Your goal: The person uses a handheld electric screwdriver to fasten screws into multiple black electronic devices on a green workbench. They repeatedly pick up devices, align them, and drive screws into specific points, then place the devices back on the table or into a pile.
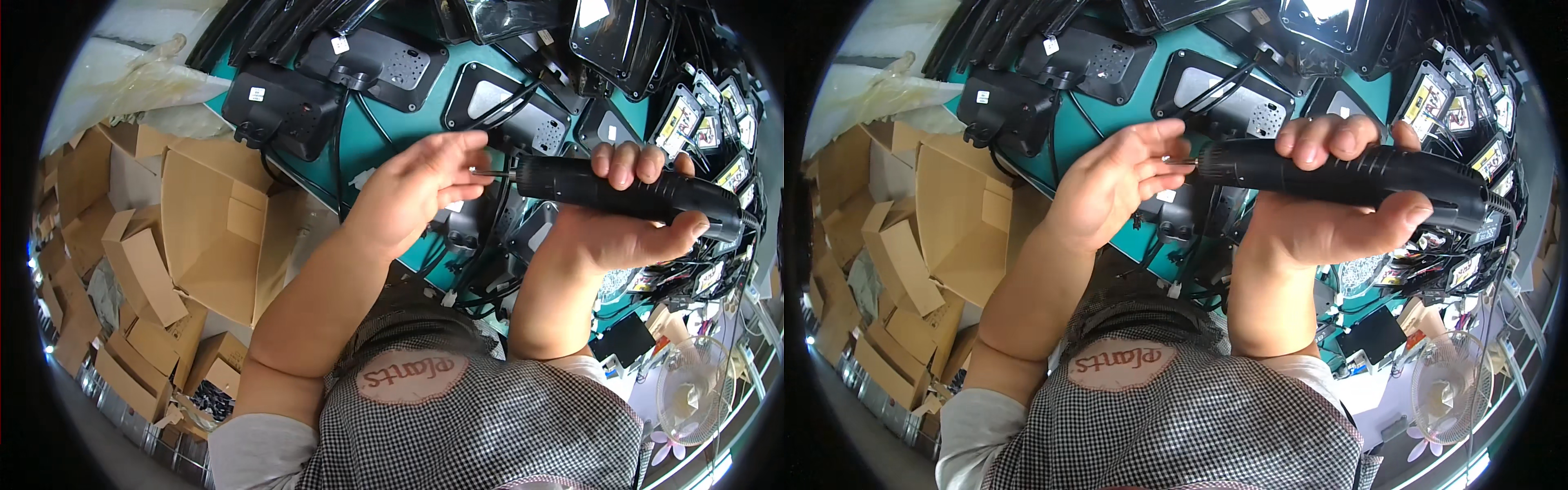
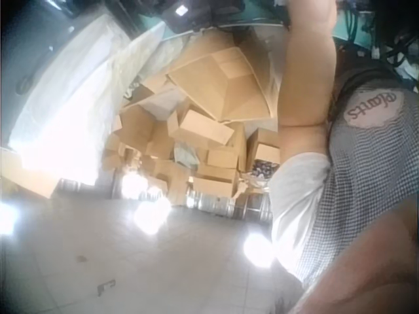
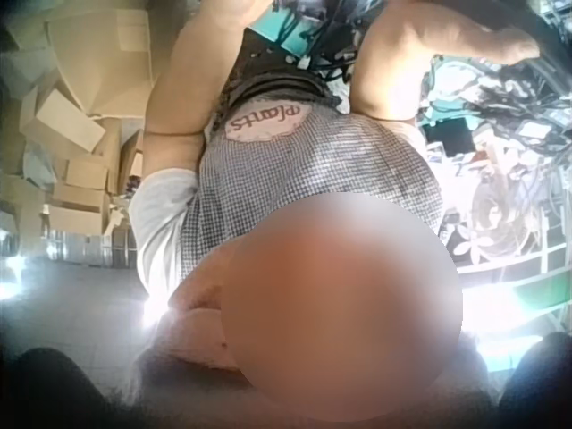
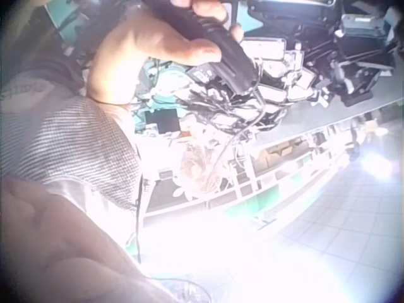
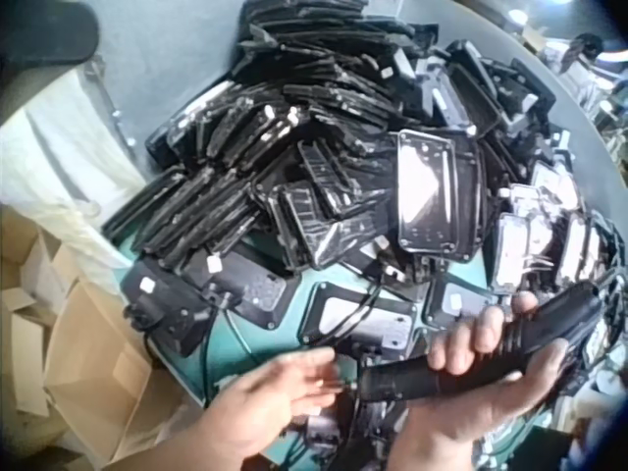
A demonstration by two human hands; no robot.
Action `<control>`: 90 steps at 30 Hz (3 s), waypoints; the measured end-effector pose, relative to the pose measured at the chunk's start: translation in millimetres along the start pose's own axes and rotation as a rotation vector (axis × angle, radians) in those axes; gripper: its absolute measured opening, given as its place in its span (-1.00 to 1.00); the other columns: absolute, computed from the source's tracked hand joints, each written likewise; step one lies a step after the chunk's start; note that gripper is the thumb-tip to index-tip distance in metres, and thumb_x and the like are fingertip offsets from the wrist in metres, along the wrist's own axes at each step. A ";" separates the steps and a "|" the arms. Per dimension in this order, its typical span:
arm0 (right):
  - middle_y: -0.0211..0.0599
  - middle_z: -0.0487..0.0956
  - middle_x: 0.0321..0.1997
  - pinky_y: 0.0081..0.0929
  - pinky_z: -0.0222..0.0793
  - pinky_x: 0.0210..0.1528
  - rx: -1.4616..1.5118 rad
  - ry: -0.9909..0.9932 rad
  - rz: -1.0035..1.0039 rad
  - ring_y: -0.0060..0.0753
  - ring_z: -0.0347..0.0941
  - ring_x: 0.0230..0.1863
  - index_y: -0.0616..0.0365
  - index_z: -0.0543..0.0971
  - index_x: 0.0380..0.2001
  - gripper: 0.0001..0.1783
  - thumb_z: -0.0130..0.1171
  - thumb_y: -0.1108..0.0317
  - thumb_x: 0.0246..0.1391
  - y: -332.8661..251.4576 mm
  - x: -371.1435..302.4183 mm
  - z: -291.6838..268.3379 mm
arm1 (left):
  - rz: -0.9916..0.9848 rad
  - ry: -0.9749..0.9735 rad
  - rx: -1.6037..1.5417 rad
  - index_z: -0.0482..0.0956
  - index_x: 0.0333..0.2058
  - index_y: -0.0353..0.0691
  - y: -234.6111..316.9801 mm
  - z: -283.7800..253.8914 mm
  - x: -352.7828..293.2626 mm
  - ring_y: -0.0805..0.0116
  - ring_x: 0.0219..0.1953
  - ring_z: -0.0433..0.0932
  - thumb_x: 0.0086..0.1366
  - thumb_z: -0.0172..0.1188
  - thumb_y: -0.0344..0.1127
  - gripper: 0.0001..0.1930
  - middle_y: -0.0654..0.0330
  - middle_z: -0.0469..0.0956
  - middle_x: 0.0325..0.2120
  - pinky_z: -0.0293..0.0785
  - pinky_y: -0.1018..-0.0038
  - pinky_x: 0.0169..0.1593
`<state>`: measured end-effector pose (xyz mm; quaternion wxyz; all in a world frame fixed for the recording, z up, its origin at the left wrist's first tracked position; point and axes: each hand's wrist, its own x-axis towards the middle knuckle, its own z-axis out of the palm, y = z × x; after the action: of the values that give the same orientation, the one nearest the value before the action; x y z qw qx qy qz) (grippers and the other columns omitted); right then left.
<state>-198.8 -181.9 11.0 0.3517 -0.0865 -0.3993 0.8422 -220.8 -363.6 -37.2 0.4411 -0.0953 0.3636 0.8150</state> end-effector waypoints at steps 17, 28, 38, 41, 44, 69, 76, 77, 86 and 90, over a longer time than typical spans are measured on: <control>-0.32 0.43 -0.46 -0.40 0.34 -0.48 0.073 0.002 0.003 -0.42 0.36 -0.57 0.02 0.42 -0.10 -0.40 -0.05 -0.26 0.06 -4.2 1.8 -3.7 | 0.051 0.022 0.324 0.31 -0.36 -0.27 -3.0 7.5 -7.4 0.62 -0.64 0.20 0.36 -0.17 -0.45 -0.90 0.31 0.26 -0.60 0.15 0.68 -0.58; -0.29 0.45 -0.44 -0.42 0.33 -0.46 0.213 -0.057 0.099 -0.44 0.34 -0.55 0.08 0.46 -0.11 -0.40 -0.03 -0.22 0.06 -12.0 10.4 -14.9 | 0.090 -0.084 0.269 0.30 -0.34 -0.26 -5.4 8.9 -6.4 0.67 -0.60 0.10 0.37 -0.16 -0.41 -0.89 0.37 0.22 -0.57 0.07 0.71 -0.55; -0.26 0.45 -0.40 -0.42 0.34 -0.38 0.286 -0.151 0.161 -0.44 0.37 -0.47 0.19 0.45 -0.13 -0.40 0.05 -0.16 0.04 -18.9 22.2 -26.3 | 0.432 -0.124 0.703 0.33 -0.34 -0.28 -5.3 14.0 4.2 0.64 -0.60 0.12 0.37 -0.15 -0.39 -0.87 0.34 0.27 -0.57 0.08 0.70 -0.53; -0.27 0.45 -0.39 -0.43 0.34 -0.37 0.372 -0.161 0.227 -0.43 0.38 -0.45 0.20 0.42 -0.13 -0.41 0.08 -0.14 0.03 -20.0 24.0 -26.7 | 0.018 -0.243 0.212 0.33 -0.35 -0.30 8.8 19.0 -2.4 0.65 -0.62 0.10 0.37 -0.18 -0.39 -0.85 0.36 0.25 -0.58 0.06 0.68 -0.56; -0.28 0.45 -0.38 -0.44 0.33 -0.36 0.358 -0.205 0.232 -0.44 0.38 -0.43 0.19 0.40 -0.13 -0.41 0.09 -0.14 0.03 -19.0 25.5 -21.5 | 0.065 -0.258 0.364 0.33 -0.35 -0.31 13.6 15.3 -3.8 0.65 -0.63 0.10 0.37 -0.18 -0.39 -0.85 0.36 0.25 -0.60 0.05 0.66 -0.58; -0.14 0.51 -0.40 -0.23 0.45 -0.49 -0.048 -0.158 -0.195 -0.25 0.46 -0.55 0.07 0.31 0.03 -0.32 -0.07 -0.27 0.08 18.8 2.5 -15.6 | 0.745 -0.250 2.096 0.39 0.09 0.06 55.2 -26.2 77.8 0.15 0.10 0.35 -0.08 0.30 -0.46 -0.33 0.19 0.37 0.09 0.30 0.29 0.15; -0.06 0.48 -0.40 -0.22 0.50 -0.41 -0.094 -0.200 -0.285 -0.18 0.47 -0.46 0.12 0.18 0.14 -0.17 0.30 -0.04 -0.08 48.0 -10.5 -2.6 | 0.677 -0.259 2.043 0.41 0.09 0.10 58.5 -25.6 79.0 0.16 0.09 0.36 -0.08 0.29 -0.48 -0.33 0.22 0.37 0.10 0.30 0.30 0.15; -0.11 0.48 -0.42 -0.27 0.47 -0.45 -0.174 -0.199 -0.308 -0.23 0.44 -0.51 0.09 0.21 0.10 -0.23 0.21 -0.13 -0.05 51.0 -11.6 -2.0 | 0.673 -0.253 2.044 0.41 0.09 0.10 58.7 -25.5 78.0 0.16 0.08 0.36 -0.08 0.30 -0.48 -0.33 0.22 0.37 0.10 0.30 0.30 0.15; -0.18 0.44 -0.45 -0.35 0.42 -0.53 -0.353 -0.265 -0.381 -0.33 0.39 -0.56 0.04 0.22 0.07 -0.30 0.16 -0.14 0.02 67.6 -17.4 2.4 | 0.729 -0.237 2.031 0.42 0.08 0.10 56.6 -28.2 80.7 0.13 0.08 0.37 -0.12 0.31 -0.45 -0.31 0.23 0.39 0.09 0.30 0.31 0.15; -0.13 0.45 -0.45 -0.32 0.45 -0.53 -0.382 -0.437 -0.428 -0.27 0.43 -0.56 0.13 0.20 0.06 -0.26 0.28 -0.03 -0.05 68.9 -22.4 2.8 | 0.748 -0.235 2.017 0.42 0.08 0.10 56.1 -30.6 80.6 0.14 0.09 0.36 -0.10 0.29 -0.42 -0.34 0.23 0.39 0.08 0.29 0.31 0.16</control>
<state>-219.5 -228.4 -40.8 0.4038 0.1169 -0.6243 0.6584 -317.9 -351.3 -69.0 0.0718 0.5071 0.8282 0.2274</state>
